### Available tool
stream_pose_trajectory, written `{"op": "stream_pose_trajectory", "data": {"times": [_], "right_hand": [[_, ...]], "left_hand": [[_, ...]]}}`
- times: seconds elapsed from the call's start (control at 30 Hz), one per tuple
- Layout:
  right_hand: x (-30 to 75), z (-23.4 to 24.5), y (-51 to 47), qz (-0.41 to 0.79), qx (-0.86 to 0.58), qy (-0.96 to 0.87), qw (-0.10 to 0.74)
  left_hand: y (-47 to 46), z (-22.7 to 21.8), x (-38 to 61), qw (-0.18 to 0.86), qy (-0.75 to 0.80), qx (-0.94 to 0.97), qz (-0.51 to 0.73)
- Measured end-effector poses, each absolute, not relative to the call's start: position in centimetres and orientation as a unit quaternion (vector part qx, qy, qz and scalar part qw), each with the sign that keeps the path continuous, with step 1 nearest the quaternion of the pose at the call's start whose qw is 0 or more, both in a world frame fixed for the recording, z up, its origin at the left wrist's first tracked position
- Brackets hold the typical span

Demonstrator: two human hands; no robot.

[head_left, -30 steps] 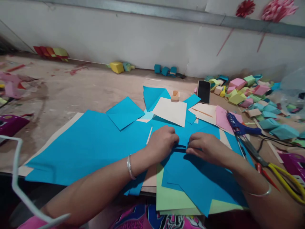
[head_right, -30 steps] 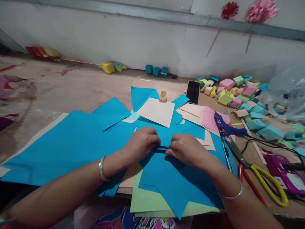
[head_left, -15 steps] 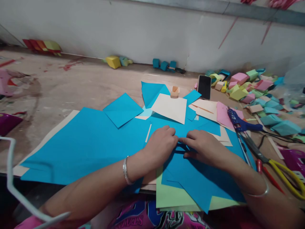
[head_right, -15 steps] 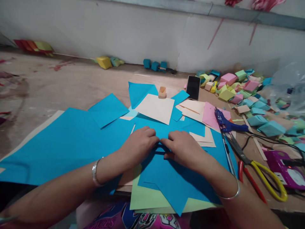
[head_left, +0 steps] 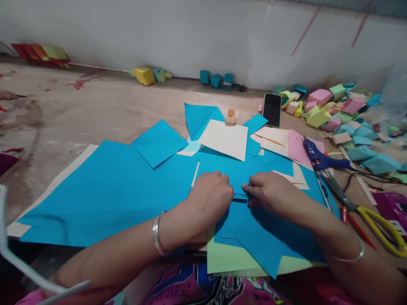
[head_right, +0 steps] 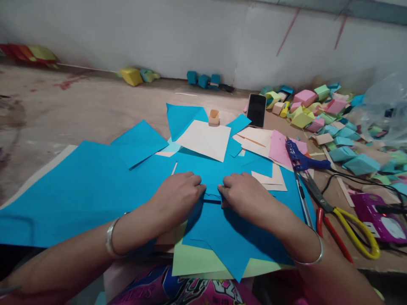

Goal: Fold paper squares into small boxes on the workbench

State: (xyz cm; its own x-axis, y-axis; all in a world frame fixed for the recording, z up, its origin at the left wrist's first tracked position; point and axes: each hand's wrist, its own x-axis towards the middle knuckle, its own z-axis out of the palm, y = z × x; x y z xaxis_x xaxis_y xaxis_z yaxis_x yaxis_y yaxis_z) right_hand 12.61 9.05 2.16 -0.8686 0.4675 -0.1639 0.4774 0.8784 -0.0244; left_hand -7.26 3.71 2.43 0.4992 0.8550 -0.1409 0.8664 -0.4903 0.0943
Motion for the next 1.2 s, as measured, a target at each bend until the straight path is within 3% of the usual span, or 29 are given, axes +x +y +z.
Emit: {"op": "stream_pose_trajectory", "data": {"times": [0.3,0.57,0.83,1.2], "right_hand": [[12.7,2.3,8.6,-0.009,0.247,0.966,0.074],[11.7,1.9,9.1,-0.096,0.350,0.931,0.038],[11.7,1.0,9.4,-0.179,0.388,0.904,0.022],[10.5,0.4,9.0,-0.163,0.438,0.884,-0.011]], "left_hand": [[3.5,3.4,-7.4,0.105,0.511,0.851,-0.052],[4.6,2.8,-7.9,0.135,0.530,0.837,0.013],[6.2,1.8,-8.4,0.245,0.557,0.790,0.071],[6.3,1.4,-8.3,0.227,0.573,0.785,0.058]]}}
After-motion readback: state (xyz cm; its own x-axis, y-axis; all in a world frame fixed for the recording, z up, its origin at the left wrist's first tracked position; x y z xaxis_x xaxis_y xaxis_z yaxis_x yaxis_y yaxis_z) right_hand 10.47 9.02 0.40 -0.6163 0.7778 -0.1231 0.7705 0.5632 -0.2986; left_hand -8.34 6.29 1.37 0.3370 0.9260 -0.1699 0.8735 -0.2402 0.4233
